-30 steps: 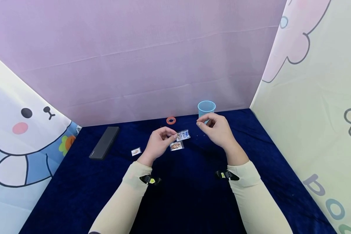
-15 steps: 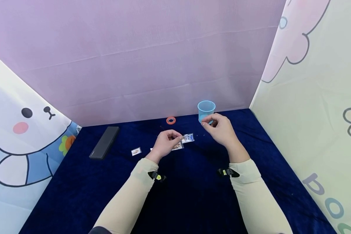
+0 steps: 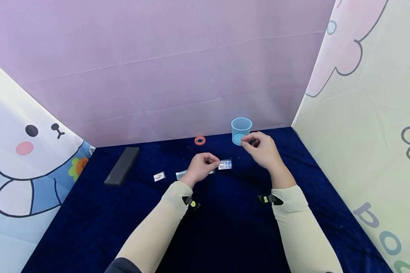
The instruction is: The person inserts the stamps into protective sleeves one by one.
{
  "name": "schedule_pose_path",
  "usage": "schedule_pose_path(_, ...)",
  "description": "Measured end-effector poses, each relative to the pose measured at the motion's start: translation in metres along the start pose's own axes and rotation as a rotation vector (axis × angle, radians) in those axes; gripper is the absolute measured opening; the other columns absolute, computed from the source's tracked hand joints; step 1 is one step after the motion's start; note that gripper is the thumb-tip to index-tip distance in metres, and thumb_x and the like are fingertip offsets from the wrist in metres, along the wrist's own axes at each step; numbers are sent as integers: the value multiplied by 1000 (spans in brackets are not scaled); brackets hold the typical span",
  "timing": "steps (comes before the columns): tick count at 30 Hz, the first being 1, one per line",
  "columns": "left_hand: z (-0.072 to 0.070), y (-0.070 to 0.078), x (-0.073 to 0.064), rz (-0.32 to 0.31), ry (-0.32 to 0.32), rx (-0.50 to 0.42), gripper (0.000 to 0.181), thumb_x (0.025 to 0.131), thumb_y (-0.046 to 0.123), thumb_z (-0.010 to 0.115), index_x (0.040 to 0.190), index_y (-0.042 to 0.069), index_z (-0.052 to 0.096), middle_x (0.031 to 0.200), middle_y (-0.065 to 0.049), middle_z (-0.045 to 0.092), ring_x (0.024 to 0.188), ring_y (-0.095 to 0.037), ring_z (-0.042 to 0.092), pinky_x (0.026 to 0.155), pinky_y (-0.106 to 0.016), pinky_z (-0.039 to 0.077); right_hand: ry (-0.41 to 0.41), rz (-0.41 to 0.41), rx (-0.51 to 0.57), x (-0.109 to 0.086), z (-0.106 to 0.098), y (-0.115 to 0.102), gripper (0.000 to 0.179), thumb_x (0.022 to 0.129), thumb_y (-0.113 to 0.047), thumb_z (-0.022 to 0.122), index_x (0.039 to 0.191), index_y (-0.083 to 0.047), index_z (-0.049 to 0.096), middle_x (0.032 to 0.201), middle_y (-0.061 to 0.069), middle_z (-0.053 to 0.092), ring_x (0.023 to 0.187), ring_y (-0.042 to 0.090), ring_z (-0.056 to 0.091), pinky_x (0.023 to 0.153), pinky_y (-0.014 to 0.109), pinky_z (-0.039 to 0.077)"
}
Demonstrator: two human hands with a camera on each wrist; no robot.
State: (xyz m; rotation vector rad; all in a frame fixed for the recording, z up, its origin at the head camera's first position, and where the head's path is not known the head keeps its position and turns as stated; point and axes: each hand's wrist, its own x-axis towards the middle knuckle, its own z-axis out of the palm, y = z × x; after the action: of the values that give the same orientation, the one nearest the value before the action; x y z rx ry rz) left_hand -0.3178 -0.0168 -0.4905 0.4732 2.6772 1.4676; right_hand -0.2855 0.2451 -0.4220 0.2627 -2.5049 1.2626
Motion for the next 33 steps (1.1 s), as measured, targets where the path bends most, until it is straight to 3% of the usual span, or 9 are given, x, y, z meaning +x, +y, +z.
schedule_pose_path(8, 14, 1, 5, -37, 1, 60, 5, 95, 30, 80, 92, 26, 80, 84, 14, 72, 78, -7, 64, 73, -28, 52, 8, 23, -19, 1, -5, 11, 18, 100, -28, 75, 109, -12, 78, 100, 8, 71, 79, 25, 60, 61, 30, 47)
schedule_pose_path(23, 35, 3, 16, -138, 3, 93, 7, 93, 33, 82, 89, 29, 79, 81, 16, 71, 77, -6, 65, 75, -30, 53, -37, 84, -51, 0, -15, 22, 24, 103, -34, 71, 112, -12, 76, 108, 9, 72, 85, 25, 61, 66, 36, 49)
schedule_pose_path(33, 41, 2, 22, -184, -16, 180, 11, 91, 33, 84, 101, 30, 82, 81, 22, 73, 81, 0, 68, 83, -31, 53, -44, 77, -67, 2, -12, 30, 22, 102, -32, 71, 111, -13, 76, 105, 8, 72, 84, 25, 60, 66, 37, 49)
